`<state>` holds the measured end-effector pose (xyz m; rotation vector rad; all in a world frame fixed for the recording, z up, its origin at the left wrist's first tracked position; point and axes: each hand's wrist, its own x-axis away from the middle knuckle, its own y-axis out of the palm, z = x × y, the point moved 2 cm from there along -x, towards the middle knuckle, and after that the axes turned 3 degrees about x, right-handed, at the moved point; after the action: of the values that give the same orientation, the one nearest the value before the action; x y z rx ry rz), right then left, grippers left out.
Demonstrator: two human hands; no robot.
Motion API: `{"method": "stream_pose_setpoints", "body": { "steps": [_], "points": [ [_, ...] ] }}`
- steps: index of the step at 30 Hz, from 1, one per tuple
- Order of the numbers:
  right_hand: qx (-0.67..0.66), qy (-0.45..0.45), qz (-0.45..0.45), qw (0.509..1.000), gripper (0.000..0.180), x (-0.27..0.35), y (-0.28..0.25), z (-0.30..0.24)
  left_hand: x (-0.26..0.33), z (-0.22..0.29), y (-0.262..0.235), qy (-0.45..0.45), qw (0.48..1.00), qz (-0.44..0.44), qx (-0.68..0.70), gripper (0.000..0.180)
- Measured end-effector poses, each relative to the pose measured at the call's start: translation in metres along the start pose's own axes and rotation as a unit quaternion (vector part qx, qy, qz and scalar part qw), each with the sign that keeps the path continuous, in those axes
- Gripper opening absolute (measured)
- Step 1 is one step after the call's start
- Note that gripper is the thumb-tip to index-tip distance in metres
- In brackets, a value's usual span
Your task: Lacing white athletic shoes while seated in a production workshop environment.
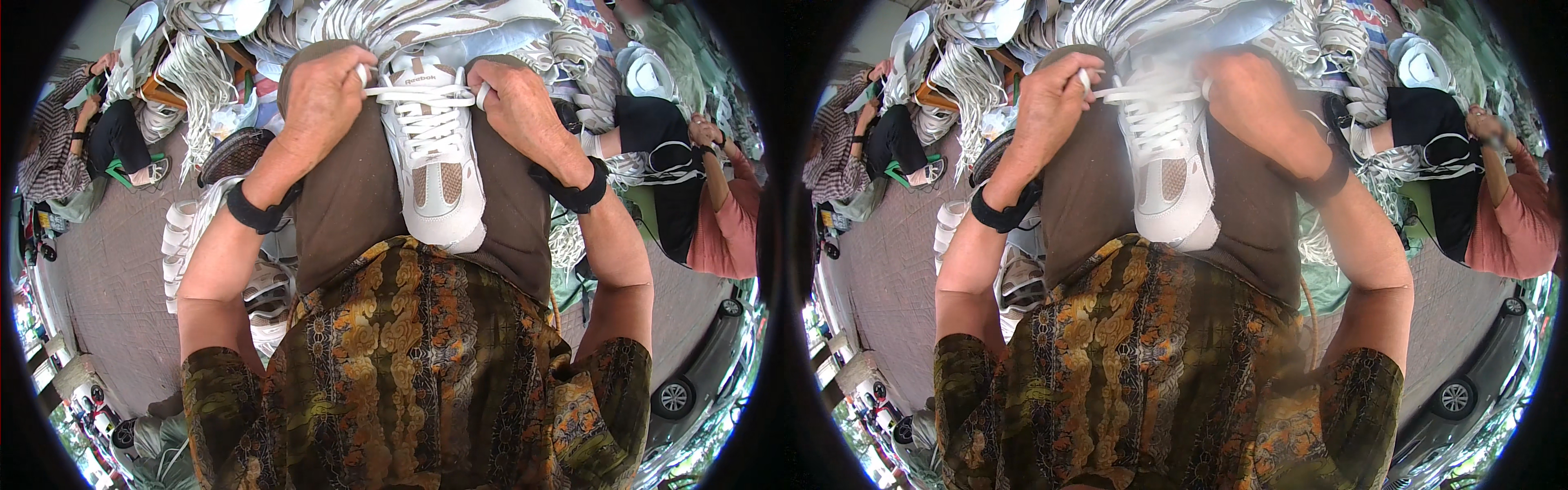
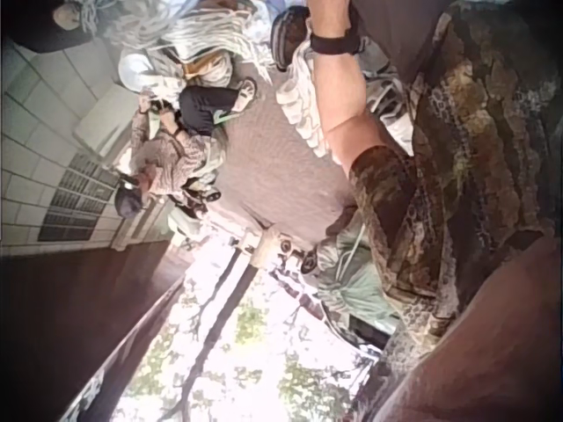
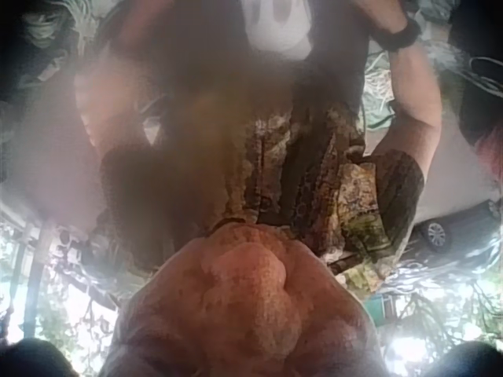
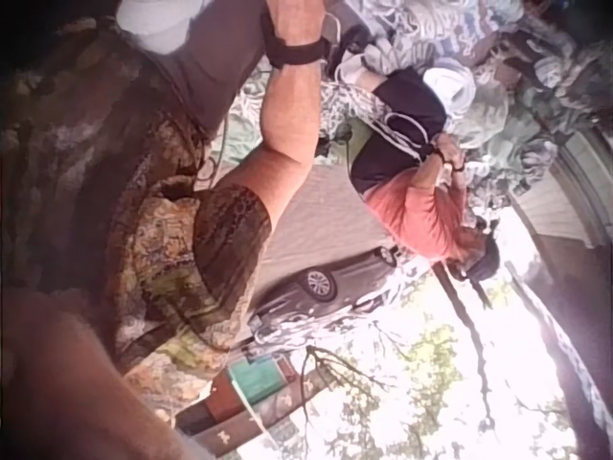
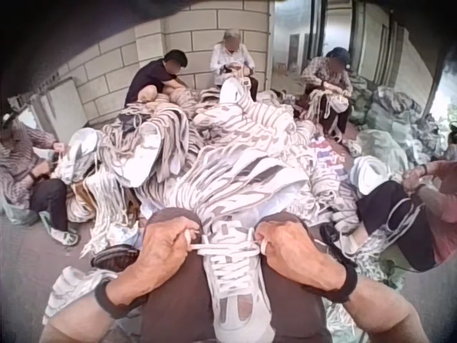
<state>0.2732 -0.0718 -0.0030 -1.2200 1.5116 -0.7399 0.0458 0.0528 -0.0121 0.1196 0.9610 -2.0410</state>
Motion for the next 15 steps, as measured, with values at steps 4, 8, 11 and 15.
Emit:
{"method": "stream_pose_setpoints", "body": {
  "steps": [4,8,11,15],
  "points": [
    [0.001,0.035,0.003,0.999,0.024,-0.001,-0.001,0.0,0.008,0.004,0.01,-0.036,0.998,-0.053,-0.014,0.019],
    [0.013,0.014,-0.011,1.0,0.022,-0.003,0.002,-0.002,0.013,0.012,0.011,-0.099,0.993,-0.046,0.052,0.017],
    [0.007,-0.021,-0.008,1.0,0.015,-0.007,0.003,-0.003,0.011,0.014,0.011,-0.153,0.981,-0.029,0.117,0.018],
    [-0.059,-0.021,-0.029,0.998,0.01,-0.013,0.0,-0.003,0.006,0.014,0.006,-0.159,0.979,-0.078,0.099,0.019]
  ]
}}
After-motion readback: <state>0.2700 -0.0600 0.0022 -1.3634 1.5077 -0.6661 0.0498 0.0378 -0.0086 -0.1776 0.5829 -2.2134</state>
